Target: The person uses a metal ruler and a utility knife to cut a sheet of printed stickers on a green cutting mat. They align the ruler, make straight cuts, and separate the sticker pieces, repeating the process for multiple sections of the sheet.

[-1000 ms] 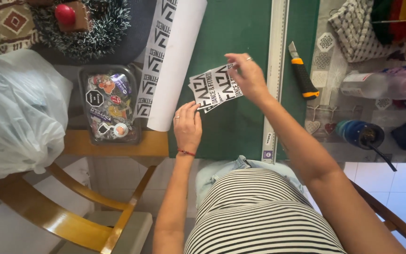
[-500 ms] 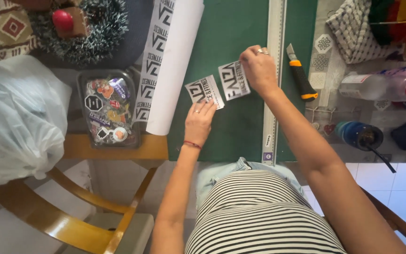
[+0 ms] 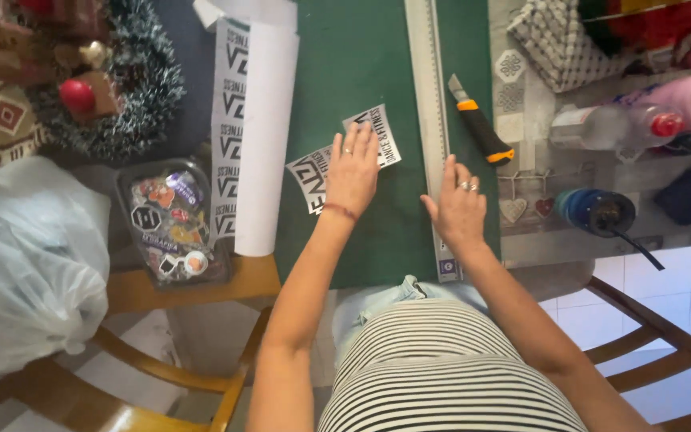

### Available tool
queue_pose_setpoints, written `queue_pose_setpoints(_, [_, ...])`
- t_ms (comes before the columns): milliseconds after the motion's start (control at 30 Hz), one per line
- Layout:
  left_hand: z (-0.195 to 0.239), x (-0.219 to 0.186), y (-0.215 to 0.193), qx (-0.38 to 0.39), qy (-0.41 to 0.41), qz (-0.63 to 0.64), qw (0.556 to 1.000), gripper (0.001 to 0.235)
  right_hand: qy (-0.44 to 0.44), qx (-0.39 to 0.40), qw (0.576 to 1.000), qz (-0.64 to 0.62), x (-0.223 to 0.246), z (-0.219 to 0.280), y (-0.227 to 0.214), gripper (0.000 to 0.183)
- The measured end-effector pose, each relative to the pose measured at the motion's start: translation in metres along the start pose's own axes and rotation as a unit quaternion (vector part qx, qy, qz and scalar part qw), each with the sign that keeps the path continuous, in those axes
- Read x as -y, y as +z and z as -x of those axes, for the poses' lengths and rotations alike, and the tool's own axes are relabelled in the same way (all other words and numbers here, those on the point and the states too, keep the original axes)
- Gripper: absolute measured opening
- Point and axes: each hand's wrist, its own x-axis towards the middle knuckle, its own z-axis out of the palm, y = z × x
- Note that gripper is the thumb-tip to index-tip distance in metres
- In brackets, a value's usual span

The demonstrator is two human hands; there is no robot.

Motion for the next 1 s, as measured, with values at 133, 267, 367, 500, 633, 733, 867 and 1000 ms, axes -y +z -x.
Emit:
queue_pose_setpoints(133, [-0.027, -0.002, 0.027, 0.080, -0.022, -0.029, 0.996, 0.088, 0.023, 0.012, 0.998, -0.050, -0.006, 0.003, 0.013, 0.102])
queue_pose_setpoints(267, [-0.047, 0.001, 0.043, 0.128, -0.025, -0.009, 0.991, 0.089, 0.096, 0.095, 0.974, -0.184, -0.020, -0.004, 0.007, 0.104])
queue_pose_setpoints(367, [-0.055, 0.005, 0.050, 0.134, -0.019, 0.003, 0.991, 0.094, 0.137, 0.158, 0.935, -0.288, -0.025, -0.001, 0.005, 0.106])
queue_pose_setpoints(500, [-0.066, 0.007, 0.037, 0.118, -0.026, 0.001, 0.993, 0.096, 0.143, 0.184, 0.896, -0.377, -0.017, 0.001, -0.005, 0.105])
queue_pose_setpoints(633, [-0.063, 0.015, 0.060, 0.113, -0.030, -0.002, 0.993, 0.092, 0.104, 0.167, 0.908, -0.369, 0.004, -0.006, -0.006, 0.104])
queue_pose_setpoints(733, [-0.062, 0.022, 0.078, 0.092, -0.035, 0.017, 0.995, 0.082, 0.074, 0.151, 0.926, -0.338, 0.024, -0.009, -0.002, 0.098])
queue_pose_setpoints(867, [-0.065, 0.028, 0.065, 0.051, -0.051, 0.069, 0.995, 0.081, 0.063, 0.139, 0.945, -0.290, 0.040, -0.009, 0.001, 0.095])
queue_pose_setpoints(1000, [-0.064, 0.029, 0.070, 0.027, -0.031, 0.046, 0.998, 0.073, 0.033, 0.137, 0.963, -0.231, 0.045, -0.002, 0.006, 0.092])
